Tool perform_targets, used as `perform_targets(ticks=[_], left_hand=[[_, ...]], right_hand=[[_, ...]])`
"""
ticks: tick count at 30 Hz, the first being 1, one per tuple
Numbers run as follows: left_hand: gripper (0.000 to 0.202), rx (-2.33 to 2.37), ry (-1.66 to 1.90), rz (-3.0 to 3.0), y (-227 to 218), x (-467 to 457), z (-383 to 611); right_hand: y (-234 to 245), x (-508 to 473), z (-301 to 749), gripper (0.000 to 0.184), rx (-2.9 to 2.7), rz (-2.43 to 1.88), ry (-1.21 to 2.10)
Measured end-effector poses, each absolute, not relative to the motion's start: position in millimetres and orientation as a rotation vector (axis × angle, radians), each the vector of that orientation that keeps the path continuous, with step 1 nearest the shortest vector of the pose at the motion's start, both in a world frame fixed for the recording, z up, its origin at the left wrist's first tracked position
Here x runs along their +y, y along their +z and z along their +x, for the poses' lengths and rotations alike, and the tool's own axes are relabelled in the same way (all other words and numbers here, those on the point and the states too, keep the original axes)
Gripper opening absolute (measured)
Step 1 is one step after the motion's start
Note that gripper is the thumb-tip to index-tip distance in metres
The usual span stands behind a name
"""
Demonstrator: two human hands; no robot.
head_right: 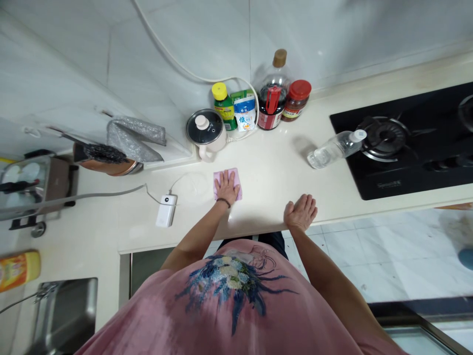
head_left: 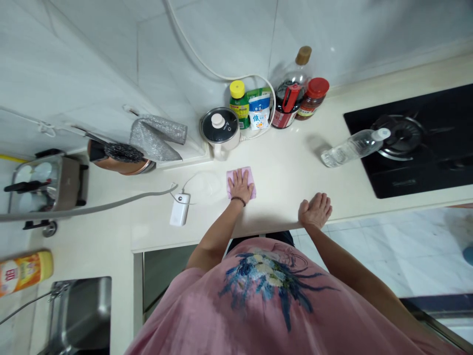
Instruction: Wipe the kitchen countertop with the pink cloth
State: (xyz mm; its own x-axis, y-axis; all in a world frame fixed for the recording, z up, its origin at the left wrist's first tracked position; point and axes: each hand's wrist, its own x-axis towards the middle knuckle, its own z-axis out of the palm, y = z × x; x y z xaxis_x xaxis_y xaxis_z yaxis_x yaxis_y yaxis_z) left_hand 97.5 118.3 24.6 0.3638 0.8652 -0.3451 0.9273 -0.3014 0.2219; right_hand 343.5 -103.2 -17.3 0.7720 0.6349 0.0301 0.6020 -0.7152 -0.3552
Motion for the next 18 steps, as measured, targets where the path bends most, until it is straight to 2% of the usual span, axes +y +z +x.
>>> perform_targets(ticks=[10,13,18], left_hand=[[0.074,1.554,-0.351,2.333,19,-48,-21],[0.071,1.613,-0.388,2.294,22,-36,-32],[0.073,1.74,-0.308,2.195,30,57,-19]], right_hand=[[-19,-103,343,0.078,-0.951,-2.609,0.119],[-18,-103,343,0.078,-0.949,-2.606,0.116],[-17,-103,343,0.078,-0.954,-2.596,0.105]])
